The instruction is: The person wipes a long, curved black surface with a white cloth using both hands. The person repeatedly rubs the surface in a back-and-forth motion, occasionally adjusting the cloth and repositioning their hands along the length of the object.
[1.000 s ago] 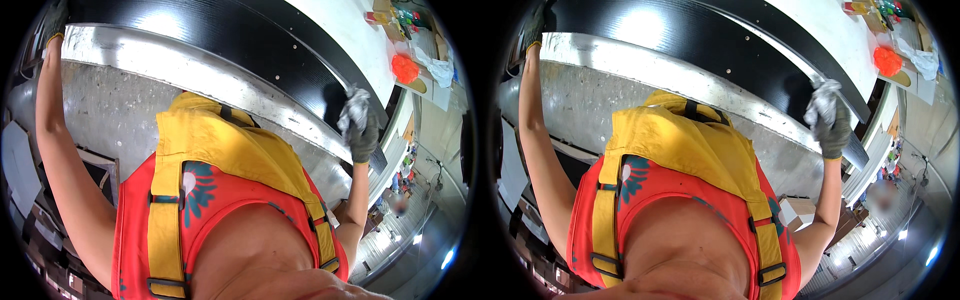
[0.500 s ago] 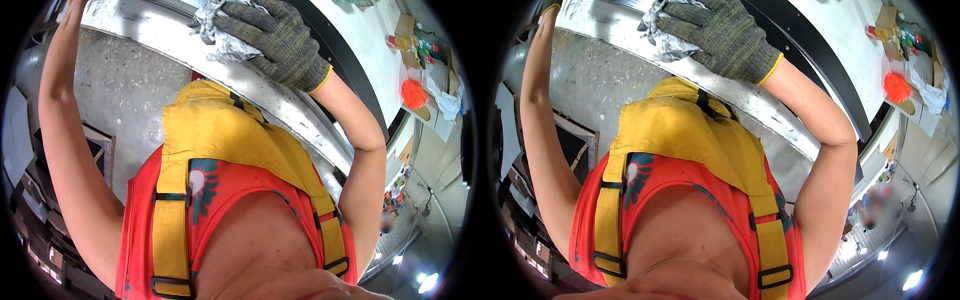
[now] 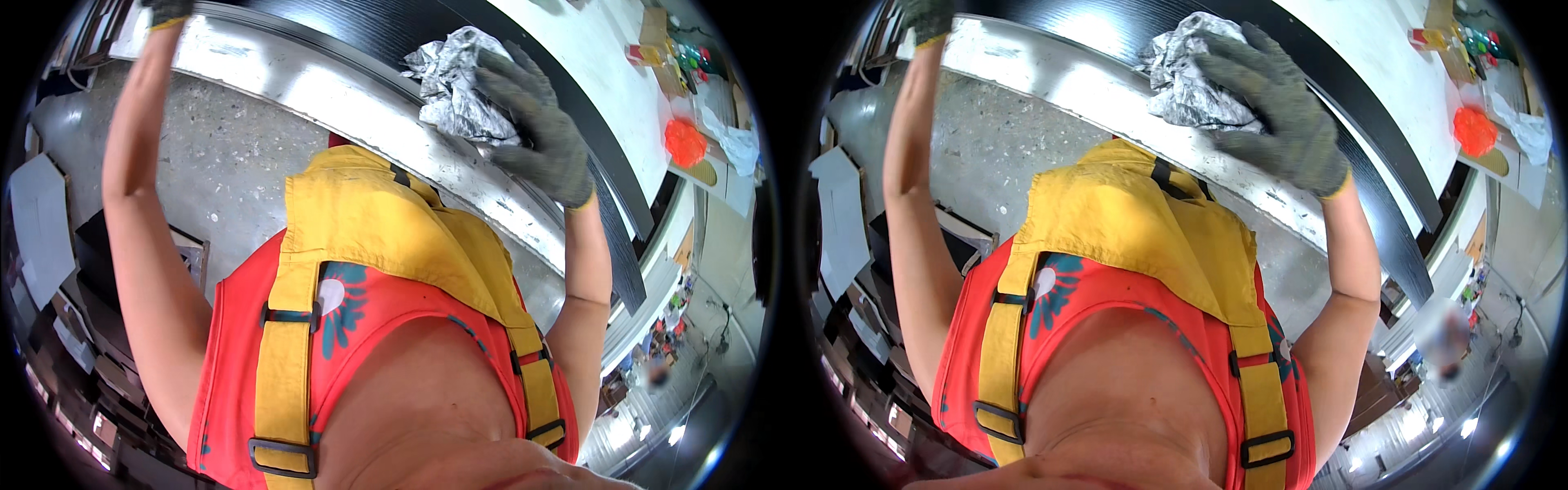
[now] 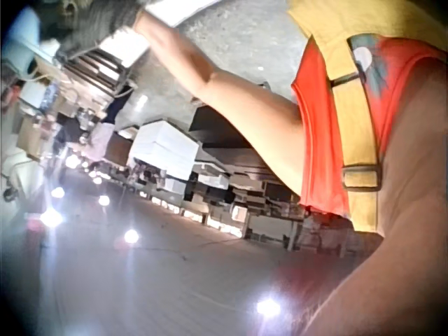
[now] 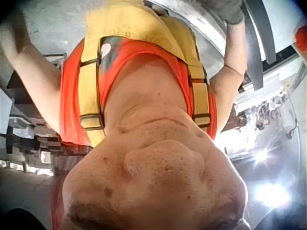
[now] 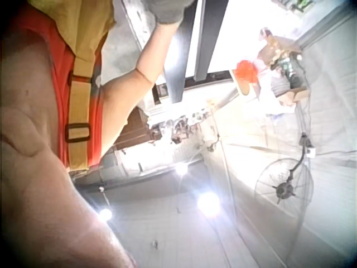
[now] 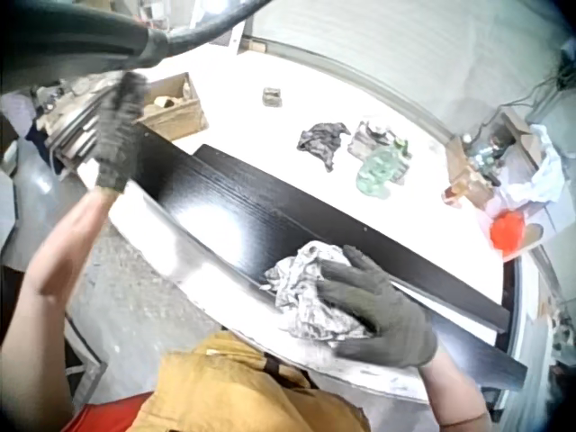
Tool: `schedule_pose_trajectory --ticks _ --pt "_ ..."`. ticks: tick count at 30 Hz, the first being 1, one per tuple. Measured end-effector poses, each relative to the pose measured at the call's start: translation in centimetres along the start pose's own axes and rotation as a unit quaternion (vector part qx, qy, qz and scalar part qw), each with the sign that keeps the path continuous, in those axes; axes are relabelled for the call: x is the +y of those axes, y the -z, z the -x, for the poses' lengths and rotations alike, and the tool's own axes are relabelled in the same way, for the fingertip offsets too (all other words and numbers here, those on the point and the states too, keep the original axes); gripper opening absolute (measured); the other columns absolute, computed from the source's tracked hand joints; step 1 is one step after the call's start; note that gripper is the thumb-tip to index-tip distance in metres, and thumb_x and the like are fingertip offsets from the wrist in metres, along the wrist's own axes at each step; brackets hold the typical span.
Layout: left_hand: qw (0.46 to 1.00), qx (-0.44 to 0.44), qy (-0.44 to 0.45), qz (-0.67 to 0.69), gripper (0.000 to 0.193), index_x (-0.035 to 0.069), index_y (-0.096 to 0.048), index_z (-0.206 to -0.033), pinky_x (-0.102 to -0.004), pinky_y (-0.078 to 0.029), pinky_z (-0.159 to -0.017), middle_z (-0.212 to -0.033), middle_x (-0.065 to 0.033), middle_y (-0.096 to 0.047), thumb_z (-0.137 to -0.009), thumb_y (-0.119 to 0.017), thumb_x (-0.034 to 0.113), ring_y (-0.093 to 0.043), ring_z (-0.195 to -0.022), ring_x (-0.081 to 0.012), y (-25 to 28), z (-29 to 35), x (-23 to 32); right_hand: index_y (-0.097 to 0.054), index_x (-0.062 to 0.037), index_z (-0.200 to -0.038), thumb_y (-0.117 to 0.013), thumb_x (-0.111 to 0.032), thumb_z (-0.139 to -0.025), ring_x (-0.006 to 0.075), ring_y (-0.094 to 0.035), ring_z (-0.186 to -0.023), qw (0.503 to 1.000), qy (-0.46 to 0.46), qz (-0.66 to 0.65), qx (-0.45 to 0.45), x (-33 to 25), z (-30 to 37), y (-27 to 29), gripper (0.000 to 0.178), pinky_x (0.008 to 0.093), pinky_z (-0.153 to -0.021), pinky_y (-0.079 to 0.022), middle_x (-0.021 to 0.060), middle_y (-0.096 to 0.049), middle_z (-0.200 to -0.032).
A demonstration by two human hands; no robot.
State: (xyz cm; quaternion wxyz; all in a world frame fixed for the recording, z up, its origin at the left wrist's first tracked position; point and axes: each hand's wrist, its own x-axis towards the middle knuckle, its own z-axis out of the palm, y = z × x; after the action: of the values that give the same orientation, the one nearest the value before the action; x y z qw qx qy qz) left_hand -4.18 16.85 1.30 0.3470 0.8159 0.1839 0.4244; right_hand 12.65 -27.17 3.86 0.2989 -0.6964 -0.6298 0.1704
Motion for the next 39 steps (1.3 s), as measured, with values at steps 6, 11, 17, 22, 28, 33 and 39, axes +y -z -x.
schedule_pose_trajectory --ticks 6,11,17,22,28,33,39 --pt "0.93 -0.302 -0.123 0.167 0.037 0.009 -0.063 -0.095 -0.0457 -0.045 -0.086 -0.095 -0.0125 -0.068 -0.089 -0.062 0.046 -0.065 -0.091 -0.0291 -14.6 9.6 21.4 -0.053 0.0038 -0.139 -0.065 -0.026 -0.091 0.0324 -0.051 -0.134 0.938 -0.172 -0.097 0.284 8.2 7.3 1.8 0.058 0.0443 -0.115 -0.037 0.0197 -0.053 -0.144" --pt "0.918 -0.333 -0.215 0.007 0.039 0.009 -0.065 -0.105 -0.047 -0.039 -0.103 -0.101 -0.0094 -0.068 -0.088 -0.064 0.045 -0.065 -0.097 -0.0259 -19.7 14.4 21.2 -0.061 0.0032 -0.132 -0.053 -0.03 -0.104 0.0239 -0.066 -0.111 0.854 -0.293 -0.204 0.379 12.7 8.9 1.5 0.044 0.037 -0.098 -0.052 0.0151 -0.069 -0.119" --pt "0.922 -0.233 -0.291 -0.107 0.042 0.007 -0.06 -0.125 -0.0415 -0.046 -0.104 -0.119 -0.0096 -0.066 -0.094 -0.065 0.035 -0.063 -0.111 -0.0259 -15.0 11.3 13.0 -0.063 0.0024 -0.129 -0.052 -0.027 -0.104 0.0235 -0.068 -0.108 0.876 -0.297 -0.192 0.328 10.7 8.3 1.2 0.04 0.0376 -0.098 -0.052 0.0151 -0.07 -0.118" --pt "0.968 -0.209 -0.138 -0.021 0.034 0.007 -0.065 -0.122 -0.0356 -0.055 -0.085 -0.1 -0.0077 -0.074 -0.096 -0.067 0.029 -0.07 -0.095 -0.0237 -9.1 5.6 6.3 -0.063 0.0028 -0.128 -0.053 -0.027 -0.104 0.0251 -0.067 -0.107 0.851 -0.307 -0.251 0.345 11.1 8.9 1.4 0.039 0.0392 -0.097 -0.053 0.0166 -0.069 -0.118" --pt "0.986 -0.1 -0.019 -0.128 0.028 0.003 -0.068 -0.115 -0.0383 -0.054 -0.085 -0.106 -0.0146 -0.074 -0.1 -0.058 0.024 -0.071 -0.098 -0.0272 1.5 -1.9 -4.2 -0.06 0.0022 -0.133 -0.059 -0.029 -0.101 0.0249 -0.065 -0.111 0.828 -0.325 -0.276 0.364 12.0 9.9 1.7 0.045 0.0402 -0.1 -0.049 0.0157 -0.068 -0.121" --pt "0.859 -0.108 -0.119 -0.487 0.032 0.015 -0.063 -0.129 -0.0487 -0.052 -0.077 -0.106 -0.0224 -0.062 -0.102 -0.051 0.029 -0.067 -0.091 -0.0375 5.7 -5.9 -14.5 -0.06 0.0034 -0.134 -0.059 -0.026 -0.101 0.0257 -0.065 -0.112 0.816 -0.322 -0.315 0.361 12.9 10.6 2.0 0.044 0.0398 -0.101 -0.049 0.0165 -0.068 -0.121" --pt "0.914 0.011 0.092 -0.394 0.034 0.008 -0.065 -0.112 -0.047 -0.051 -0.078 -0.099 -0.0193 -0.067 -0.101 -0.055 0.039 -0.067 -0.092 -0.0356 1.9 -5.4 -8.2 -0.065 0.0032 -0.126 -0.059 -0.025 -0.102 0.0231 -0.069 -0.102 0.853 -0.358 -0.167 0.34 9.8 7.9 1.8 0.038 0.0355 -0.09 -0.056 0.0168 -0.071 -0.115"
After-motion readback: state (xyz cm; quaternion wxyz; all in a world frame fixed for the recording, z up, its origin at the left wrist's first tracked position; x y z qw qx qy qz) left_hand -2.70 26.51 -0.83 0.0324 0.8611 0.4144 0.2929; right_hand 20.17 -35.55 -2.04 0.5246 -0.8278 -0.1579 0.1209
